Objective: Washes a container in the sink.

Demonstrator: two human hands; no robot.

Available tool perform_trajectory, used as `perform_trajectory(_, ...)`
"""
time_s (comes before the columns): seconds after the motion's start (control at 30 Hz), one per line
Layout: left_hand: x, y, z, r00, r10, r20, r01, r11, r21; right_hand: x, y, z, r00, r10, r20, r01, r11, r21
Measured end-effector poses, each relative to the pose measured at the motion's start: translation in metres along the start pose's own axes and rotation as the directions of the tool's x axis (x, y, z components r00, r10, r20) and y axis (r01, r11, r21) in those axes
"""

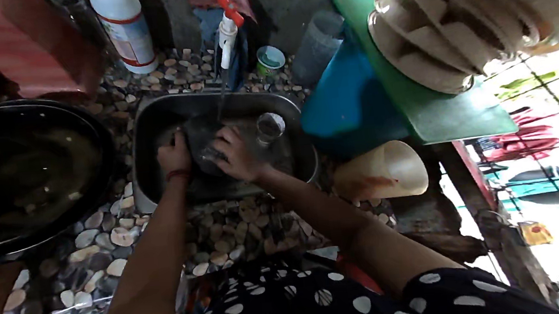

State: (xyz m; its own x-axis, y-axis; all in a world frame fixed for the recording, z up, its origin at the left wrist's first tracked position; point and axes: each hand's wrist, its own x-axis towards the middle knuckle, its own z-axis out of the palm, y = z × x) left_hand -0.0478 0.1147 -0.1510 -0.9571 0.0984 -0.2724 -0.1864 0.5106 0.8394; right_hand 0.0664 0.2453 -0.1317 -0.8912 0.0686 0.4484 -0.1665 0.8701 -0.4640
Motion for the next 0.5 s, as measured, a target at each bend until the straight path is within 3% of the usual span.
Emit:
perform_trajectory(0.1,0.001,0.001,0.001,1.000,-0.018,-0.014,0.018,1.000,-0.003,0.014,0.017,-0.003,0.958,0.275,-0.077,-0.259,0.950,0.172)
perform_trajectory(0.13,0.001,0.002,0.001,0.999,-0.031,-0.020,0.031,1.000,-0.001,0.014,0.017,0.000,0.957,0.273,-0.094,-0.255,0.952,0.171)
perform_trajectory(0.2,0.002,0.004,-0.001,0.996,-0.081,-0.023,0.081,0.997,0.006,0.005,0.006,0.010,0.998,0.044,-0.047,-0.041,0.997,0.064)
perform_trajectory(0.27,0.004,0.003,-0.003,0.993,-0.118,-0.026,0.118,0.993,0.017,0.003,0.002,0.014,0.988,-0.136,0.074,0.137,0.990,-0.016)
perform_trajectory(0.3,0.005,0.002,-0.002,0.992,-0.122,-0.028,0.123,0.992,0.016,0.008,0.003,0.012,0.991,-0.103,0.088,0.103,0.995,0.002)
perform_trajectory(0.4,0.004,-0.001,0.001,0.996,-0.089,-0.030,0.089,0.996,0.017,0.034,0.016,0.006,0.968,0.246,0.039,-0.249,0.954,0.166)
perform_trajectory(0.43,0.004,-0.002,0.000,0.995,-0.089,-0.034,0.089,0.996,0.021,0.037,0.020,0.010,0.959,0.283,0.025,-0.282,0.937,0.205)
perform_trajectory(0.5,0.005,-0.001,-0.002,0.994,-0.108,-0.033,0.109,0.994,0.025,0.029,0.016,0.015,0.992,0.123,0.030,-0.126,0.981,0.149)
